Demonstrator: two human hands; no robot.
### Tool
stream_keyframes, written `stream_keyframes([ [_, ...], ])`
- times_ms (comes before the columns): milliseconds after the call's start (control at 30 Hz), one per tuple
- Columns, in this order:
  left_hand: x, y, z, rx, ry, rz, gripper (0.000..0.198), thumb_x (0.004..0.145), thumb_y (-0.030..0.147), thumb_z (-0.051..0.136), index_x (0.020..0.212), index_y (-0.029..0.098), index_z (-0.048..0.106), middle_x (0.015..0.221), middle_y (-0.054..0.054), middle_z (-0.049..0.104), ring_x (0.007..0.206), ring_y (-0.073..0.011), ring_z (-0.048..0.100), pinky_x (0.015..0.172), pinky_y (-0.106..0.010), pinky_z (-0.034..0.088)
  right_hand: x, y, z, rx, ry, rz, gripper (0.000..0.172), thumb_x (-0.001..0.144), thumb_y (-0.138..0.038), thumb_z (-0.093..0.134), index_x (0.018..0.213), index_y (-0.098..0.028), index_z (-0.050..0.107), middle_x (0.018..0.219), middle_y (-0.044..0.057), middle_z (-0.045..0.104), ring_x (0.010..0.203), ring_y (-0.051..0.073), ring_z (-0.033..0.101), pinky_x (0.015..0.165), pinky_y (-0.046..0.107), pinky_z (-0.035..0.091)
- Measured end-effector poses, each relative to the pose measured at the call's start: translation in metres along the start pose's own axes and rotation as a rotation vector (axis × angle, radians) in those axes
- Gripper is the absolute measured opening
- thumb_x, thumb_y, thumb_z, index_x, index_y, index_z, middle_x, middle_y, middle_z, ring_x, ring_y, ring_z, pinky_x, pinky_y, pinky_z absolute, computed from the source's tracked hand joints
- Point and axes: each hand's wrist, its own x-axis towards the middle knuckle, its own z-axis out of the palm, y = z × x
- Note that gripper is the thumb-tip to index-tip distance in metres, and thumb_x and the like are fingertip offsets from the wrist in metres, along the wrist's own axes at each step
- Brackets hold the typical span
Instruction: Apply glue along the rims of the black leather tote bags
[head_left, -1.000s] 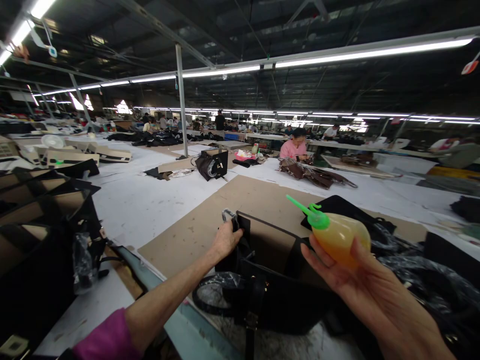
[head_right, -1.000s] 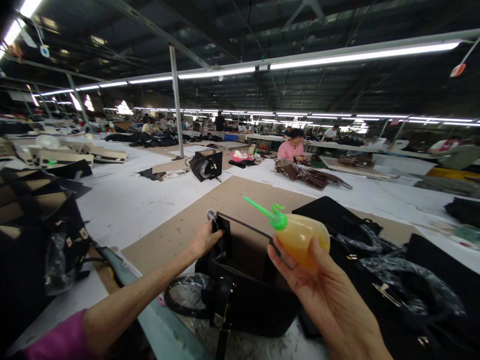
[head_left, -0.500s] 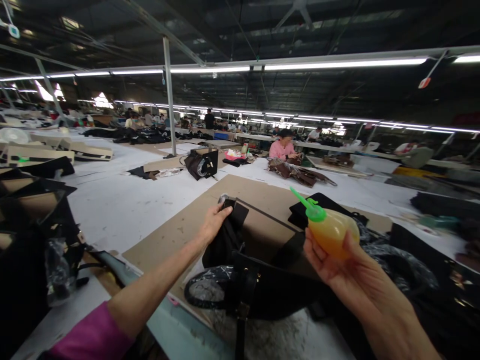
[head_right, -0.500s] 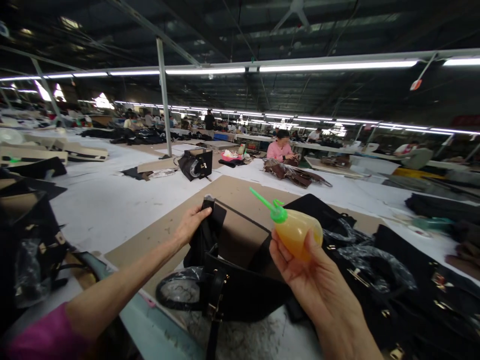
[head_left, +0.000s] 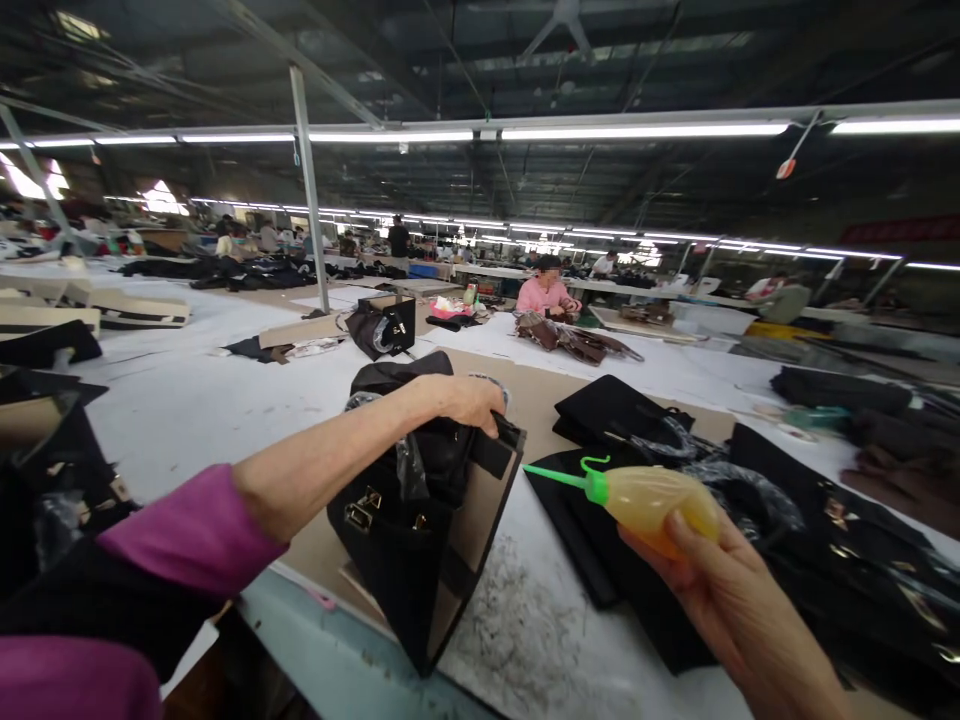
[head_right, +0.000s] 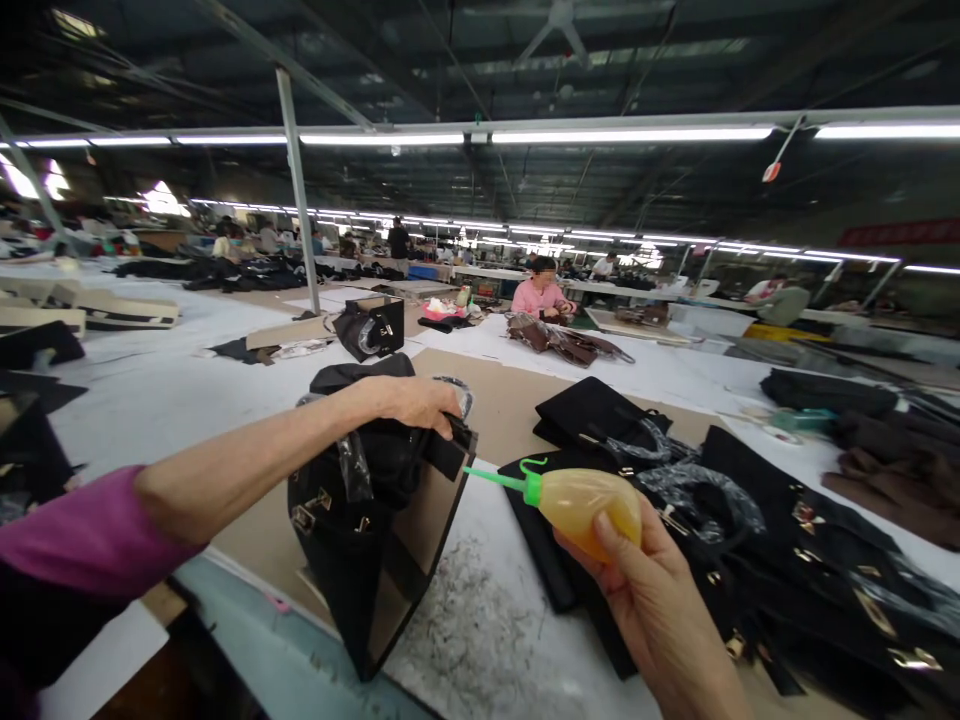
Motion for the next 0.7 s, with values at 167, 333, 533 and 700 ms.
stream_keyframes([
  [167,0.023,0.005,0.029,0.003,-0.048,0.041,0.003,0.061,0.019,0.066,0.064,0.02,0.067,0.064,-0.001,0.063,0.066,-0.0193,0.055,0.064,-0.027,0.038,0.01,0.001,-0.016,-0.37,-0.054,-0.228,0.055,0.063,-0.033,0.086,0.108,-0.018,0.057,0.098,0.006,0.065,0.088,0.021,0.062,0.076,0.024,0.055],
  [333,0.04,-0.003,0.03,0.03,-0.12,0.086,0.008,0.063,0.021,0.068,0.07,0.018,0.069,0.064,-0.001,0.064,0.063,-0.0179,0.055,0.06,-0.027,0.038,0.02,-0.005,-0.022,-0.557,0.034,-0.409,0.05,0.064,-0.038,0.083,0.105,-0.02,0.06,0.095,0.003,0.066,0.084,0.019,0.061,0.074,0.019,0.053],
  [533,0.052,-0.009,0.031,0.086,-0.215,0.067,0.022,0.065,0.029,0.066,0.082,0.015,0.07,0.067,-0.001,0.065,0.063,-0.0162,0.054,0.058,-0.025,0.039,0.031,-0.006,-0.022,-0.761,0.076,-0.488,0.049,0.065,-0.045,0.078,0.105,-0.022,0.062,0.097,0.004,0.064,0.082,0.026,0.062,0.07,0.031,0.055],
  [700,0.052,-0.007,0.031,0.112,-0.244,0.062,0.03,0.067,0.03,0.065,0.091,0.014,0.07,0.078,-0.004,0.068,0.068,-0.0174,0.057,0.06,-0.025,0.041,0.033,-0.005,-0.013,-0.828,0.089,-0.517,0.046,0.068,-0.05,0.075,0.103,-0.023,0.061,0.095,0.002,0.064,0.081,0.024,0.061,0.069,0.028,0.051],
])
